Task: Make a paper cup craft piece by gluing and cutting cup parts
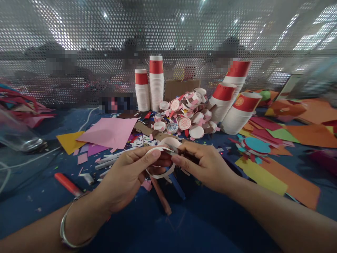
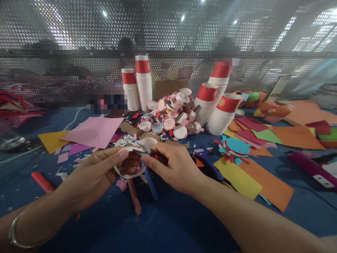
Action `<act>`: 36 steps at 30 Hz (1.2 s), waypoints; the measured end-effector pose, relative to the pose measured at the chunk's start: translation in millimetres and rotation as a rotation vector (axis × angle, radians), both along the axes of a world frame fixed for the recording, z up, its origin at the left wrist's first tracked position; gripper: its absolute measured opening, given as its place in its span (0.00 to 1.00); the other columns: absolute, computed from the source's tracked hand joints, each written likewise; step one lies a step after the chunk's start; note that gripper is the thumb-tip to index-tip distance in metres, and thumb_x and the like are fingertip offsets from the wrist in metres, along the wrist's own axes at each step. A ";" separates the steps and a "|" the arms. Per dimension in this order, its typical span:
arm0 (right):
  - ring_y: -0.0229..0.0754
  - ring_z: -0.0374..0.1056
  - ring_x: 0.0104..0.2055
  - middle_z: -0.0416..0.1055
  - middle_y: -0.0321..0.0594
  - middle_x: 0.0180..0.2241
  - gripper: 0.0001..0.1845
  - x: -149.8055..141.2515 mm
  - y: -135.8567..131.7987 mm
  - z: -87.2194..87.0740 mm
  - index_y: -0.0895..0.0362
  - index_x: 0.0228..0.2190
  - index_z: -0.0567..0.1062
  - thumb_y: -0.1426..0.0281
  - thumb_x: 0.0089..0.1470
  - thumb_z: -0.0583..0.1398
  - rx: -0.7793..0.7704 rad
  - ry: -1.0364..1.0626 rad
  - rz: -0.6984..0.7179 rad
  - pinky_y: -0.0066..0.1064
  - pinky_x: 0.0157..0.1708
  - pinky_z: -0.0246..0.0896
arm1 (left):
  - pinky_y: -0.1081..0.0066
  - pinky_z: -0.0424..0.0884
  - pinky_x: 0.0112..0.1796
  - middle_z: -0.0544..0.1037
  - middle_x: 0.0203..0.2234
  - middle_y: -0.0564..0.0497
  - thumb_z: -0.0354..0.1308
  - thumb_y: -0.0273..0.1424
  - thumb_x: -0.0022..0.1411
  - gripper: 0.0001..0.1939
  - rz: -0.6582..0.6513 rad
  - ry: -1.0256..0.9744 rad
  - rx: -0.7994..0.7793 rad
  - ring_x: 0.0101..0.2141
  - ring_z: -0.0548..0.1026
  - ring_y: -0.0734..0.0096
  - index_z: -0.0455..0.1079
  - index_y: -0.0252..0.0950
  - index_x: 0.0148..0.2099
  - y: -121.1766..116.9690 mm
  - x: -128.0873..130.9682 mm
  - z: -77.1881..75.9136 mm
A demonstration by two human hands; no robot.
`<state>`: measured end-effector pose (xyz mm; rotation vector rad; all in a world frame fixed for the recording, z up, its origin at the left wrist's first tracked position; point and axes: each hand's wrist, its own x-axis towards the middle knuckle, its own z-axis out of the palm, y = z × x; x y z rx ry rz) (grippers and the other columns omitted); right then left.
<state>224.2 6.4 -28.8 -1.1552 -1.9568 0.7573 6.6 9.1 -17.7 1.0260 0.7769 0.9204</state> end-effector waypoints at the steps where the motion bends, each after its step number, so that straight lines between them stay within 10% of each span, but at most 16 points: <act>1: 0.33 0.55 0.24 0.61 0.30 0.22 0.22 0.1 -0.1 0.2 0.57 0.29 0.72 0.52 0.65 0.60 0.016 0.003 0.003 0.28 0.25 0.49 | 0.69 0.78 0.44 0.86 0.38 0.43 0.67 0.35 0.65 0.10 -0.012 0.008 0.009 0.39 0.82 0.65 0.85 0.36 0.45 -0.1 0.3 0.1; 36: 0.32 0.55 0.24 0.62 0.30 0.23 0.18 0.9 -7.4 -0.4 0.57 0.27 0.70 0.61 0.66 0.61 0.236 -0.041 0.017 0.27 0.25 0.50 | 0.74 0.80 0.39 0.87 0.34 0.43 0.66 0.32 0.65 0.08 -0.115 0.027 -0.042 0.34 0.83 0.68 0.85 0.34 0.40 0.7 -3.5 2.9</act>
